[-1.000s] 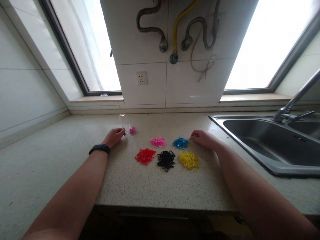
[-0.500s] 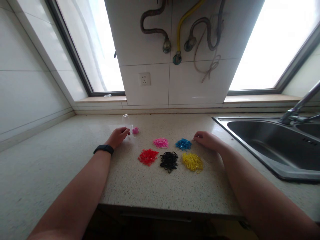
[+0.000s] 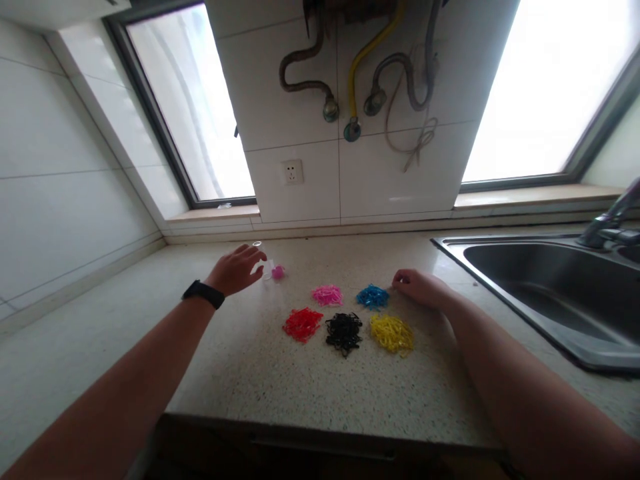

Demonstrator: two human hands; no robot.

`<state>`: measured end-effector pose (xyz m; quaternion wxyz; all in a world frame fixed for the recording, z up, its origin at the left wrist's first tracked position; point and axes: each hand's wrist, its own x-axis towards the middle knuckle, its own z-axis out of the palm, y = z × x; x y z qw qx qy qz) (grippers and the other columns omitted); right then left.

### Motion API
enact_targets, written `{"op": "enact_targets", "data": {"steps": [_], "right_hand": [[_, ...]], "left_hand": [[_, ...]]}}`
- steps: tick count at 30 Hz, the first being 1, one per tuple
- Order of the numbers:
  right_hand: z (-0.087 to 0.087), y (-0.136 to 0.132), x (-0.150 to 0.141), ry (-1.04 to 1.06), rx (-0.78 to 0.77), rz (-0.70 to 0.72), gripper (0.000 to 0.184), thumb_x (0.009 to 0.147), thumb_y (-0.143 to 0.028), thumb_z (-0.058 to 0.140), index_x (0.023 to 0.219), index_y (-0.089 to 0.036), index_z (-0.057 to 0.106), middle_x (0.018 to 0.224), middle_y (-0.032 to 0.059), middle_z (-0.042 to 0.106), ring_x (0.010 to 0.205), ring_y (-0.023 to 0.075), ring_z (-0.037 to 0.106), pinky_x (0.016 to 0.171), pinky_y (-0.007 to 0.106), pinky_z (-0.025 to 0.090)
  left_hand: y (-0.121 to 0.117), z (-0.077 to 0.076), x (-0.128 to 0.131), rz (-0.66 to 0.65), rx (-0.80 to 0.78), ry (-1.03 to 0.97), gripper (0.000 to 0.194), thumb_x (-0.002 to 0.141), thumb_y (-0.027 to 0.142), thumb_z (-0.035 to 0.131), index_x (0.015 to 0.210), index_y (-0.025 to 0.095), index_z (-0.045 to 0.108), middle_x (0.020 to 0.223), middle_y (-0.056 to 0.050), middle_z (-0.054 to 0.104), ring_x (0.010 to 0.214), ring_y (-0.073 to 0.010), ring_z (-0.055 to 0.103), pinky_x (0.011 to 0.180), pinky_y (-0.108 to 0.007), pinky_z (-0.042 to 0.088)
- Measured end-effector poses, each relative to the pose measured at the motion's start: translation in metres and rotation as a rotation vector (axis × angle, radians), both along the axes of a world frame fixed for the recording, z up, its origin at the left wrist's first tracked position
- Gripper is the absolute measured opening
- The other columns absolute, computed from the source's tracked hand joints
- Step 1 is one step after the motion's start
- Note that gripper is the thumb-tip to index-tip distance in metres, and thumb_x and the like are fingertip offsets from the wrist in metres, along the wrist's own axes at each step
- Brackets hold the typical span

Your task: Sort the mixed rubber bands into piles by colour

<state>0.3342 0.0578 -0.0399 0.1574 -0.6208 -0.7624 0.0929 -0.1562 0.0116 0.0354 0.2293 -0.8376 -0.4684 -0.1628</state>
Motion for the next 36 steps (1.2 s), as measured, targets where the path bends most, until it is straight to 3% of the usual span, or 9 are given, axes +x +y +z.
{"op": "enact_targets", "data": {"steps": [3, 7, 12, 19, 24, 29, 33, 36], "right_hand": [[-0.001, 0.003, 0.0, -0.004, 0.005, -0.001, 0.026, 0.082, -0.046, 0.058, 0.091, -0.026, 0.073, 0.087, 0.0046, 0.073, 0.071, 0.0191, 0.063, 0.058, 0.028, 0.038], [-0.003, 0.006, 0.001, 0.008, 0.018, 0.006, 0.025, 0.081, -0.045, 0.06, 0.089, -0.026, 0.074, 0.085, 0.0045, 0.072, 0.07, 0.0188, 0.063, 0.057, 0.029, 0.039], [-0.004, 0.007, 0.002, 0.012, 0.003, -0.007, 0.026, 0.081, -0.046, 0.059, 0.09, -0.026, 0.074, 0.085, 0.0043, 0.072, 0.071, 0.0189, 0.063, 0.058, 0.028, 0.039], [-0.006, 0.01, 0.004, 0.058, -0.01, 0.003, 0.028, 0.083, -0.045, 0.058, 0.092, -0.024, 0.074, 0.088, 0.0056, 0.073, 0.074, 0.0196, 0.065, 0.06, 0.028, 0.041], [-0.006, 0.008, 0.003, 0.062, -0.009, -0.004, 0.027, 0.083, -0.044, 0.058, 0.091, -0.024, 0.074, 0.089, 0.005, 0.074, 0.076, 0.0196, 0.065, 0.061, 0.028, 0.042], [-0.003, 0.005, 0.001, 0.069, 0.006, -0.012, 0.028, 0.083, -0.043, 0.057, 0.091, -0.023, 0.075, 0.089, 0.0059, 0.074, 0.075, 0.0191, 0.065, 0.06, 0.027, 0.04], [-0.003, 0.005, 0.002, 0.062, -0.004, -0.003, 0.029, 0.084, -0.043, 0.057, 0.093, -0.022, 0.074, 0.088, 0.006, 0.074, 0.074, 0.0183, 0.064, 0.06, 0.027, 0.04], [-0.003, 0.006, 0.003, 0.061, -0.004, 0.002, 0.028, 0.083, -0.043, 0.057, 0.093, -0.022, 0.074, 0.088, 0.0058, 0.074, 0.074, 0.0184, 0.064, 0.06, 0.027, 0.04]], "left_hand": [[0.004, 0.019, -0.007, -0.036, 0.029, 0.092, 0.028, 0.087, 0.029, 0.058, 0.114, 0.022, 0.064, 0.117, -0.009, 0.063, 0.115, -0.0277, 0.052, 0.104, -0.044, 0.038], [0.018, 0.03, -0.015, -0.069, -0.002, 0.179, 0.048, 0.083, 0.027, 0.065, 0.13, 0.027, 0.057, 0.137, -0.008, 0.055, 0.131, -0.0285, 0.042, 0.112, -0.045, 0.028], [0.042, 0.028, -0.023, -0.068, -0.095, 0.309, 0.072, 0.073, 0.023, 0.075, 0.14, 0.032, 0.049, 0.155, -0.003, 0.04, 0.142, -0.0295, 0.029, 0.114, -0.043, 0.023], [0.057, 0.018, -0.03, -0.014, -0.131, 0.335, 0.065, 0.07, 0.018, 0.075, 0.131, 0.03, 0.058, 0.143, -0.006, 0.052, 0.131, -0.0302, 0.04, 0.11, -0.043, 0.031], [0.052, 0.013, -0.034, 0.04, -0.11, 0.249, 0.049, 0.076, 0.019, 0.066, 0.124, 0.028, 0.062, 0.128, -0.009, 0.059, 0.12, -0.0284, 0.049, 0.102, -0.041, 0.038], [0.041, 0.015, -0.038, 0.143, -0.093, 0.097, 0.04, 0.076, 0.029, 0.069, 0.116, 0.027, 0.064, 0.12, -0.009, 0.061, 0.113, -0.0292, 0.054, 0.091, -0.04, 0.045], [0.034, 0.016, -0.029, 0.148, -0.075, -0.189, 0.043, 0.077, 0.041, 0.071, 0.116, 0.025, 0.062, 0.116, -0.009, 0.062, 0.102, -0.0272, 0.06, 0.086, -0.039, 0.048], [0.03, 0.014, -0.004, 0.094, -0.126, -0.494, 0.048, 0.076, 0.048, 0.072, 0.115, 0.021, 0.061, 0.111, -0.01, 0.064, 0.087, -0.0218, 0.064, 0.077, -0.035, 0.05]]}}
